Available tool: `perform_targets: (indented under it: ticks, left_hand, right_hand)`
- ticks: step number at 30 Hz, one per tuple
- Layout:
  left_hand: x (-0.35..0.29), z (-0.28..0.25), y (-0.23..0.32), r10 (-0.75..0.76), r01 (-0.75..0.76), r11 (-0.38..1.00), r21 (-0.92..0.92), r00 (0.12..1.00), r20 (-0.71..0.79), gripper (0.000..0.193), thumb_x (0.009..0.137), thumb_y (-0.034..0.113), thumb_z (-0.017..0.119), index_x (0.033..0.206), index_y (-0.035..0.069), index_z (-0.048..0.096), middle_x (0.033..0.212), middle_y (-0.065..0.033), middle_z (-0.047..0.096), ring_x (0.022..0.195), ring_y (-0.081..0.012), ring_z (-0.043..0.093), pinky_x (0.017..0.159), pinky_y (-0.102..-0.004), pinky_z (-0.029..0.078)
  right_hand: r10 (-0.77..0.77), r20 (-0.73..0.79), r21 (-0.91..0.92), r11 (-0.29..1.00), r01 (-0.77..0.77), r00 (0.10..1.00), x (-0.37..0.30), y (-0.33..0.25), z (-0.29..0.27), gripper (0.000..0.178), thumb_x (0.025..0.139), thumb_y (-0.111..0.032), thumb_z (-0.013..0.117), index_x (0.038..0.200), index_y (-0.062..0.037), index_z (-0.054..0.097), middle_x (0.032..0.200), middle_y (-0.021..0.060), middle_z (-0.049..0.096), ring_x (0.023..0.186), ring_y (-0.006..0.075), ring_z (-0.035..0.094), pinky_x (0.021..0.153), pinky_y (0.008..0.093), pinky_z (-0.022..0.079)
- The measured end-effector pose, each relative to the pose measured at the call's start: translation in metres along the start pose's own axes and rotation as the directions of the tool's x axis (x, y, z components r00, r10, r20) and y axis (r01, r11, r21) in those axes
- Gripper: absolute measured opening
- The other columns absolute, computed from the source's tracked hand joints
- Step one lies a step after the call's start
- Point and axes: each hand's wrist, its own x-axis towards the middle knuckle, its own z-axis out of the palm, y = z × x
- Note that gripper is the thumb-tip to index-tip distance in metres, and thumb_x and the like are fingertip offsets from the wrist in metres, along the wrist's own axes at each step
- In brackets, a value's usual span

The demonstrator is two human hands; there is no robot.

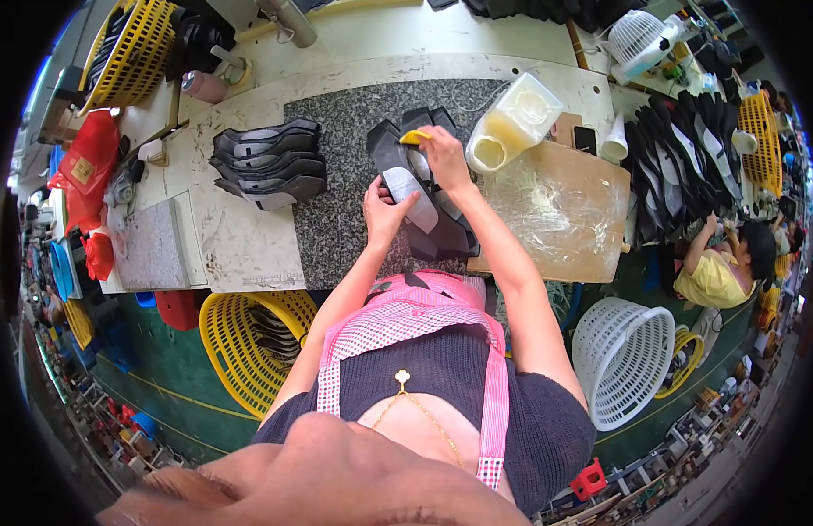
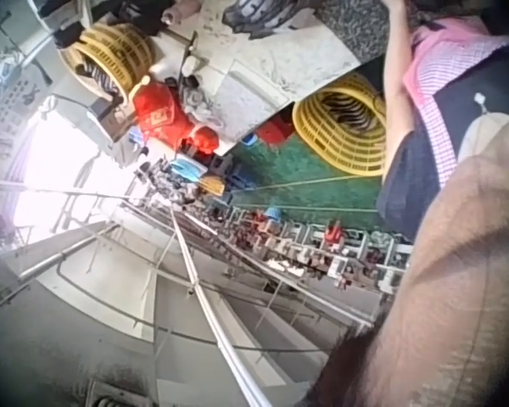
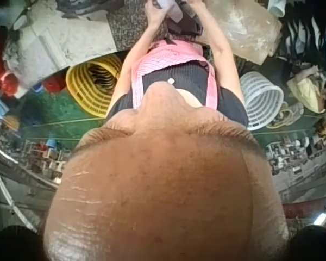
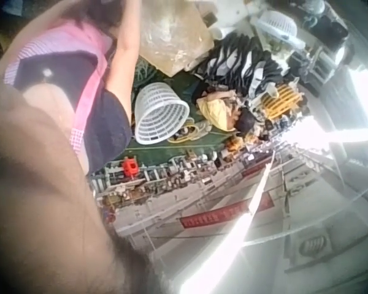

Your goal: Applying adhesive to shoe upper parts and stacking them in a manufacturing setting.

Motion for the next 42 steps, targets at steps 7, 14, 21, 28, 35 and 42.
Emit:
perform_targets:
  ticks: [7,14,21,28,35,42]
  left_hand:
    - [0.000,-0.010,0.003,-0.104,0.109,0.989,-0.100,0.993,0.056,0.088,0.052,0.033,0.087,0.120,-0.004,0.046,0.090,-0.0113,0.060,0.072,-0.0168,0.059,0.067,-0.0292,0.051]
    - [0.000,-0.006,-0.002,-0.108,0.155,0.930,-0.332,0.982,0.156,0.075,0.061,0.019,0.084,0.121,-0.003,0.044,0.095,-0.0113,0.060,0.075,-0.0154,0.060,0.068,-0.0274,0.052]
    - [0.007,-0.015,-0.022,-0.100,0.305,0.741,-0.598,0.931,0.351,0.055,0.076,0.000,0.070,0.124,-0.004,0.044,0.107,-0.0114,0.058,0.093,-0.0158,0.059,0.084,-0.0270,0.049]
    - [0.006,-0.018,-0.015,-0.021,0.217,0.753,-0.622,0.951,0.307,0.050,0.076,0.000,0.070,0.119,0.001,0.044,0.101,-0.0089,0.060,0.090,-0.0140,0.059,0.080,-0.0259,0.049]
    - [0.012,-0.016,-0.021,-0.082,0.319,0.703,-0.636,0.924,0.373,0.048,0.081,0.003,0.067,0.124,-0.002,0.045,0.105,-0.0107,0.063,0.089,-0.0139,0.060,0.079,-0.0257,0.049]
    - [0.017,-0.014,-0.029,-0.124,0.366,0.714,-0.597,0.905,0.407,0.047,0.082,0.006,0.067,0.124,0.002,0.045,0.096,-0.0029,0.062,0.077,-0.0073,0.059,0.064,-0.0171,0.048]
  right_hand:
    - [0.171,0.248,0.040,0.982,-0.186,0.954,0.010,-0.002,-0.022,0.012,0.089,-0.009,0.052,0.090,0.0005,0.059,0.076,0.0115,0.060,0.060,0.0201,0.061,0.055,0.0298,0.047]
    - [0.173,0.125,0.179,0.965,-0.194,0.977,0.022,-0.005,-0.002,0.016,0.088,-0.012,0.055,0.085,0.0023,0.058,0.073,0.0119,0.061,0.057,0.0183,0.063,0.052,0.0296,0.048]
    - [0.275,0.325,-0.042,0.960,-0.277,0.905,-0.032,-0.012,-0.081,0.013,0.088,-0.010,0.054,0.086,0.0025,0.058,0.068,0.0118,0.059,0.054,0.0165,0.059,0.050,0.0298,0.044]
    - [0.050,-0.282,-0.229,0.966,-0.118,0.958,-0.051,0.004,-0.099,0.011,0.090,-0.010,0.054,0.089,0.0001,0.059,0.075,0.0104,0.058,0.061,0.0166,0.060,0.054,0.0282,0.044]
    - [0.485,-0.294,0.198,0.874,-0.444,0.823,-0.075,0.006,-0.088,0.020,0.091,-0.019,0.056,0.086,-0.0003,0.062,0.064,0.0070,0.062,0.052,0.0119,0.058,0.050,0.0278,0.046]
    - [0.271,-0.036,0.290,0.924,-0.249,0.962,-0.044,-0.023,-0.025,0.015,0.088,-0.011,0.055,0.086,0.0022,0.061,0.067,0.0087,0.062,0.057,0.0143,0.061,0.053,0.0272,0.047]
